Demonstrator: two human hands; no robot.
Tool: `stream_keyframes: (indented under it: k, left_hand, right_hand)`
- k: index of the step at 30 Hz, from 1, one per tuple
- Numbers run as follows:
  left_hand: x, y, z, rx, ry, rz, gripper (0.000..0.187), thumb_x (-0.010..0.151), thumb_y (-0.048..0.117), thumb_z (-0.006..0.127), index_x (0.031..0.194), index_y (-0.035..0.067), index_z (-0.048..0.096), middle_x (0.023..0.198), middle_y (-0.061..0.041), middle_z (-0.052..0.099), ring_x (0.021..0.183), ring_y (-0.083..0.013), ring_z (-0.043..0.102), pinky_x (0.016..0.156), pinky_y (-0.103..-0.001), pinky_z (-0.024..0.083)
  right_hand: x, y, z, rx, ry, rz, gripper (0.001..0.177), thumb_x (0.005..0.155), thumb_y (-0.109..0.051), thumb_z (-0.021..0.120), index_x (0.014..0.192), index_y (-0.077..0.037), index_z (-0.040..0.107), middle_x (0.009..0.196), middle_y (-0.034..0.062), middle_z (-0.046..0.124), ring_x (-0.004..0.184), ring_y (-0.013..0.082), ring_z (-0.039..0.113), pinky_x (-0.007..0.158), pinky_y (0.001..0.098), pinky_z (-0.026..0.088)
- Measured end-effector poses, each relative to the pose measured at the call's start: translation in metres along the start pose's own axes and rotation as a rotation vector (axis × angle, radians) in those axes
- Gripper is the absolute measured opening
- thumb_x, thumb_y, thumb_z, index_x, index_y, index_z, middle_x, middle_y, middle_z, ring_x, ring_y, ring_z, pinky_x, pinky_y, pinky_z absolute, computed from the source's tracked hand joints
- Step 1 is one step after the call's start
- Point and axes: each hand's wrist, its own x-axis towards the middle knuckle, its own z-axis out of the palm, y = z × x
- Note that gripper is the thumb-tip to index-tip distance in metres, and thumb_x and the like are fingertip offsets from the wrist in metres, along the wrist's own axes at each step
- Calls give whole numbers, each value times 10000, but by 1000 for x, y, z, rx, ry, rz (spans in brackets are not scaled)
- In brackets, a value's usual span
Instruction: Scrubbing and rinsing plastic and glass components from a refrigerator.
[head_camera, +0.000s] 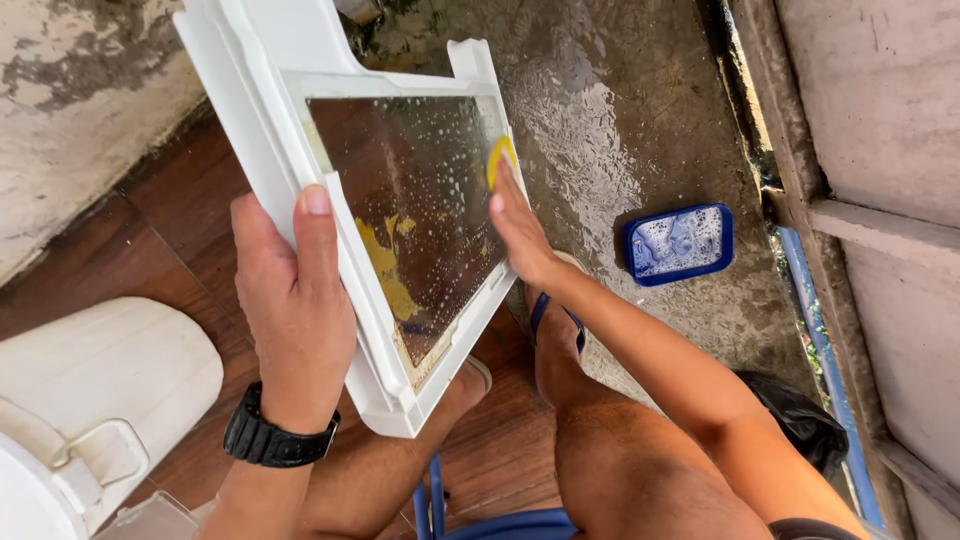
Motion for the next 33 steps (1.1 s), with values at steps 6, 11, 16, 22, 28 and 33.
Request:
stream_keyframes:
  k: [6,11,16,22,28,33]
  left_hand:
    - [0,0,1,-36,-5,4,339,1163,340,509,1211,5,523,1040,-93,667,922,-140,612,828,-330,531]
    - [0,5,2,-23,-6,-55,324,1140,337,516,1164,14,519,998,-92,671,870,-146,620,777,-333,533]
    - [0,4,7,-22,13,-52,325,1119,339,522,1100,17,480,919,-117,670,809,-168,646,731,-355,529]
    - [0,3,7,-38,18,-47,312,1129,329,531,1088,24,480,909,-124,668,817,-176,633,733,-354,538]
    - [-2,-1,6,-72,2,-1,312,1142,329,520,1103,23,474,941,-104,663,850,-131,619,743,-341,537]
    - [1,3,6,-50,15,-102,315,1101,337,529,1054,31,470,850,-91,653,766,-118,612,680,-335,526]
  right_hand:
    - [116,16,-19,190,23,-8,964,996,-734,98,1645,-28,4,1740,148,-16,1609,281,-38,1289,374,25]
    - [107,-23,-27,189,49,-1,968,985,-737,147,1648,-33,104,1738,137,79,1609,259,39,1287,367,69]
    - [43,-19,-15,50,59,-47,977,982,-756,84,1642,-36,96,1744,162,65,1614,294,34,1289,399,53]
    - [-19,-100,4,-182,-31,-507,848,1066,-693,35,1677,-111,116,1772,171,56,1672,325,31,1377,470,63]
    - [7,-178,10,-265,-23,-753,769,1117,-664,-6,1677,-143,72,1759,87,-3,1613,227,12,1362,421,54]
    - [-3,-154,9,-205,-23,-564,842,1072,-688,-43,1674,-109,68,1770,135,13,1668,277,16,1390,470,66]
